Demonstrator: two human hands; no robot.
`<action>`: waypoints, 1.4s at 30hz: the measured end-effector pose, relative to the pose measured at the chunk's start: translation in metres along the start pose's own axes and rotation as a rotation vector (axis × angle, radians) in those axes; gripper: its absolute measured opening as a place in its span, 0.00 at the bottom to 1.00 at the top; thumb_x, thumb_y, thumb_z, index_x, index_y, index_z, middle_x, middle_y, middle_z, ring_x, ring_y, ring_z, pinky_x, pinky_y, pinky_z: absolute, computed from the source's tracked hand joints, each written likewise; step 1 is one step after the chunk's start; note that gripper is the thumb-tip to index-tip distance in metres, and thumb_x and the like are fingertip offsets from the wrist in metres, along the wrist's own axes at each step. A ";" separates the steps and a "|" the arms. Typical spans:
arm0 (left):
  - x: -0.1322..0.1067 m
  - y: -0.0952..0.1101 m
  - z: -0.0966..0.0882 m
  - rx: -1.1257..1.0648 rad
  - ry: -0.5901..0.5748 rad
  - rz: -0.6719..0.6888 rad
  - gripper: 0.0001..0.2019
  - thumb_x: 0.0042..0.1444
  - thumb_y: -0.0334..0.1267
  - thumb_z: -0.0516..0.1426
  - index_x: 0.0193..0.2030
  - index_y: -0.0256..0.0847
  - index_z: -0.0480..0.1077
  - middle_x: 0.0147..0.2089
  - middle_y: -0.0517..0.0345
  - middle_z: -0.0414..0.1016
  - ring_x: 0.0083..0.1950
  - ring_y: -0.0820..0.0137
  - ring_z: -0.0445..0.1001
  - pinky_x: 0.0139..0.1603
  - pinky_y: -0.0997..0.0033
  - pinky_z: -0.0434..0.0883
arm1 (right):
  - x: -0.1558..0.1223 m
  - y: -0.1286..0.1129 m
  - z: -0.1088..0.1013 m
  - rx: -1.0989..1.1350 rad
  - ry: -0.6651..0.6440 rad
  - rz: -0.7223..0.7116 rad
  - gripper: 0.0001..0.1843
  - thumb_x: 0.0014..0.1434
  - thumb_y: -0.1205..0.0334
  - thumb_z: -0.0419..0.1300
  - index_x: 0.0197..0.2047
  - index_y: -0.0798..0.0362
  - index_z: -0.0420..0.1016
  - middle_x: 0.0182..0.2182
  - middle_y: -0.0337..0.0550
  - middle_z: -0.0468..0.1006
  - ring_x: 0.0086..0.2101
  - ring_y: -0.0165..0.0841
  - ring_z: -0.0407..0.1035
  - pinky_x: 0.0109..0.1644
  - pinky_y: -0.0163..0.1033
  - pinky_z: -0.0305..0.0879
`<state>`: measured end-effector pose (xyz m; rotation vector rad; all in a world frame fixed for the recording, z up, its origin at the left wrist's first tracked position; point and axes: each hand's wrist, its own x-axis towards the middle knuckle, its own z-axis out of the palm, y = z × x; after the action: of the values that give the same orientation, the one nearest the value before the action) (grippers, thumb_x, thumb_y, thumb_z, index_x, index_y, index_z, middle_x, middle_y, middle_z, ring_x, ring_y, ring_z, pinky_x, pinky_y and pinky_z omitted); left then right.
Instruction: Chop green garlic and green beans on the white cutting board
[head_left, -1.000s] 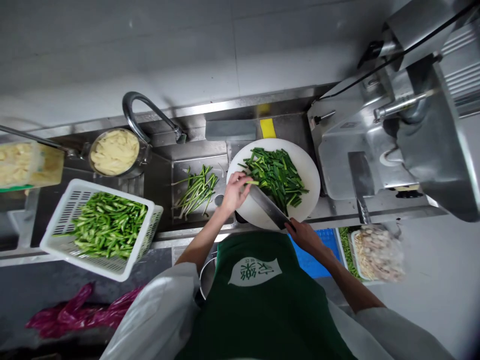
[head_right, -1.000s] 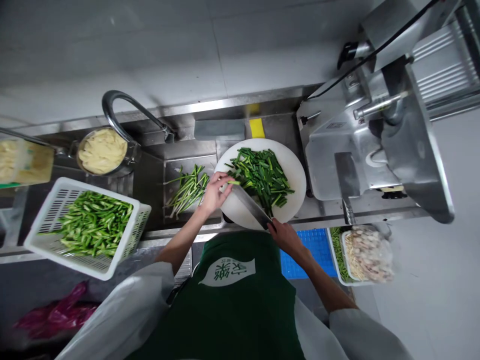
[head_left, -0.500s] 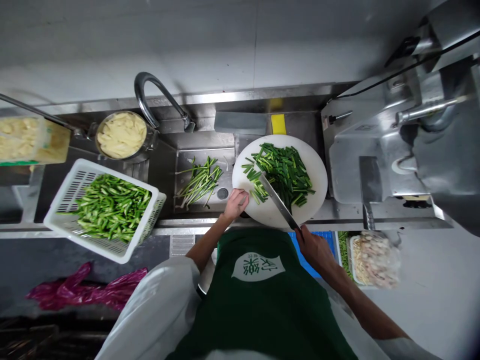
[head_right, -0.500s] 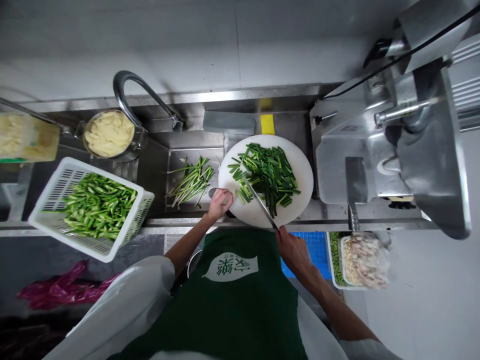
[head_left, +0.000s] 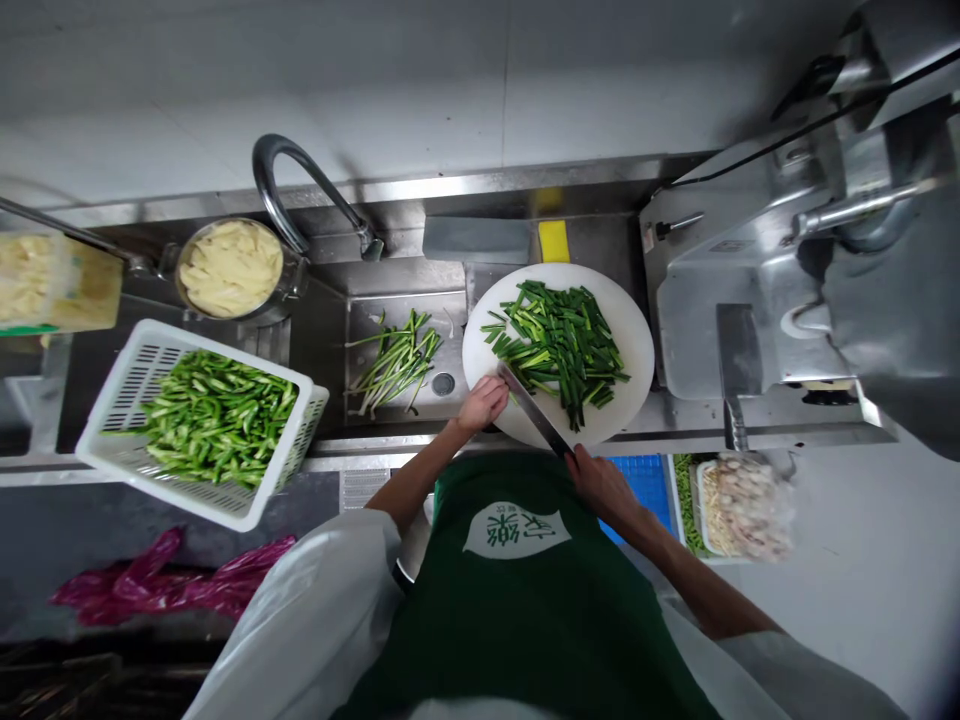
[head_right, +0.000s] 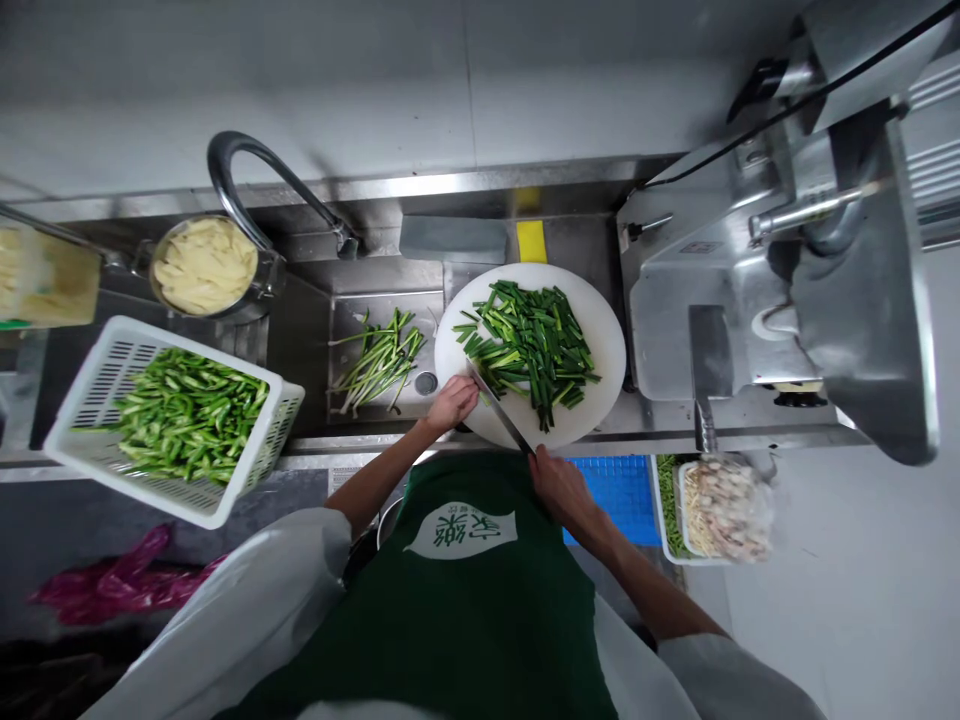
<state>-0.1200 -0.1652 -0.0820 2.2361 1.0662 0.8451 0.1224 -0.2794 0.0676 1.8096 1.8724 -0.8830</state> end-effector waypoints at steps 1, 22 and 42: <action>0.000 0.002 -0.001 0.003 -0.006 0.001 0.13 0.71 0.39 0.50 0.47 0.40 0.75 0.46 0.47 0.77 0.49 0.64 0.75 0.54 0.54 0.77 | 0.006 -0.002 0.000 0.004 0.004 0.005 0.14 0.76 0.57 0.45 0.48 0.54 0.68 0.31 0.48 0.81 0.32 0.38 0.77 0.31 0.38 0.50; 0.156 0.056 -0.008 0.249 -0.461 -0.366 0.05 0.54 0.25 0.61 0.34 0.36 0.76 0.41 0.48 0.79 0.39 0.64 0.77 0.42 0.66 0.74 | -0.011 0.009 -0.010 -0.071 -0.058 -0.145 0.17 0.77 0.56 0.43 0.53 0.53 0.70 0.37 0.50 0.84 0.39 0.42 0.80 0.35 0.37 0.60; 0.007 0.035 -0.015 -0.116 0.476 -0.499 0.11 0.57 0.38 0.64 0.47 0.45 0.76 0.47 0.50 0.71 0.47 0.63 0.73 0.43 0.62 0.74 | -0.011 0.035 -0.006 -0.009 0.032 0.007 0.15 0.76 0.55 0.46 0.48 0.53 0.69 0.35 0.48 0.83 0.35 0.40 0.79 0.31 0.39 0.44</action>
<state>-0.1096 -0.1759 -0.0464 1.5903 1.6509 1.1947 0.1592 -0.2848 0.0734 1.8346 1.8857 -0.8468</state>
